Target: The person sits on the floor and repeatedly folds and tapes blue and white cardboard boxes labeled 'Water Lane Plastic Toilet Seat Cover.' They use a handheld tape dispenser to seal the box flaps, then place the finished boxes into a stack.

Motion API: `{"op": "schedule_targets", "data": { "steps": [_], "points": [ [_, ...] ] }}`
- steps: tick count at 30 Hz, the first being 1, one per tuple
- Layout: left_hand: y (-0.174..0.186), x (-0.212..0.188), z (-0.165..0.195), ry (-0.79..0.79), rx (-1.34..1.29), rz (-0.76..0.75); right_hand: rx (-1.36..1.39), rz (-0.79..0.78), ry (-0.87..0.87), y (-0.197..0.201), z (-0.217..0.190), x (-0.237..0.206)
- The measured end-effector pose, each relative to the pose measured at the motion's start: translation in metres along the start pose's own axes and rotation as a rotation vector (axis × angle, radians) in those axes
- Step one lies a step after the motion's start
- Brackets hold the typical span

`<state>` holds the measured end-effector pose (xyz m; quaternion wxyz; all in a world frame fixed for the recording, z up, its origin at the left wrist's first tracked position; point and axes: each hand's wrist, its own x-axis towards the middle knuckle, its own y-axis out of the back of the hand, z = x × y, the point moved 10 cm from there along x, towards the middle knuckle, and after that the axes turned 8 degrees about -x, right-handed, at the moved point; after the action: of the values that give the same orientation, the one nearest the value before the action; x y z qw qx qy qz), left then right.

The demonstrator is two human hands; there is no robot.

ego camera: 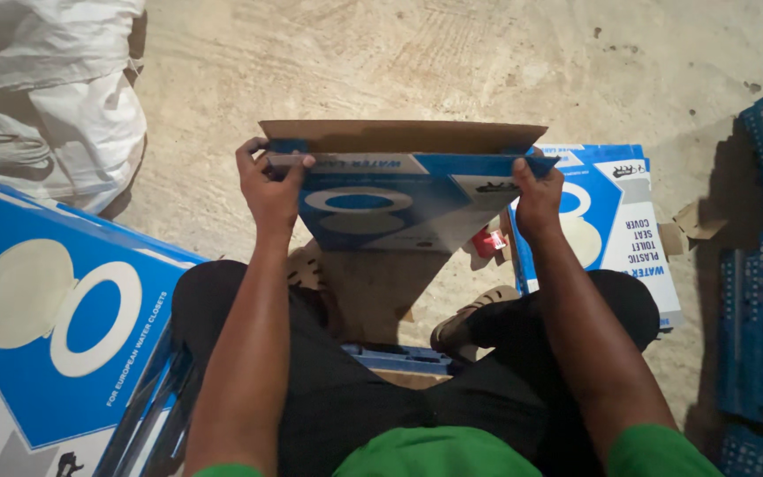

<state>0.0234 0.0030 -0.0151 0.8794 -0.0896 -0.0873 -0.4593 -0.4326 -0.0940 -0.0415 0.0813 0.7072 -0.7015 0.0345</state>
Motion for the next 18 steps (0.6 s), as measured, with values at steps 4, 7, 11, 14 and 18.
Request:
{"op": "schedule_targets", "data": {
  "steps": [4, 7, 11, 14, 18],
  "points": [
    [0.0, -0.002, 0.002, 0.061, 0.001, 0.0, 0.001, -0.018, -0.053, -0.005, -0.007, -0.001],
    [-0.001, -0.006, 0.0, 0.069, -0.049, 0.016, 0.049, 0.019, -0.121, -0.007, -0.01, 0.001],
    [0.0, -0.008, -0.011, 0.098, -0.193, 0.053, 0.062, 0.054, -0.111, -0.011, -0.02, 0.004],
    [-0.001, -0.007, -0.015, 0.099, -0.25, 0.052, 0.013, 0.065, -0.099, -0.01, -0.023, 0.004],
    [-0.01, -0.003, -0.018, 0.156, -0.324, -0.009, 0.24, 0.007, -0.137, -0.01, -0.01, -0.003]
  ]
}}
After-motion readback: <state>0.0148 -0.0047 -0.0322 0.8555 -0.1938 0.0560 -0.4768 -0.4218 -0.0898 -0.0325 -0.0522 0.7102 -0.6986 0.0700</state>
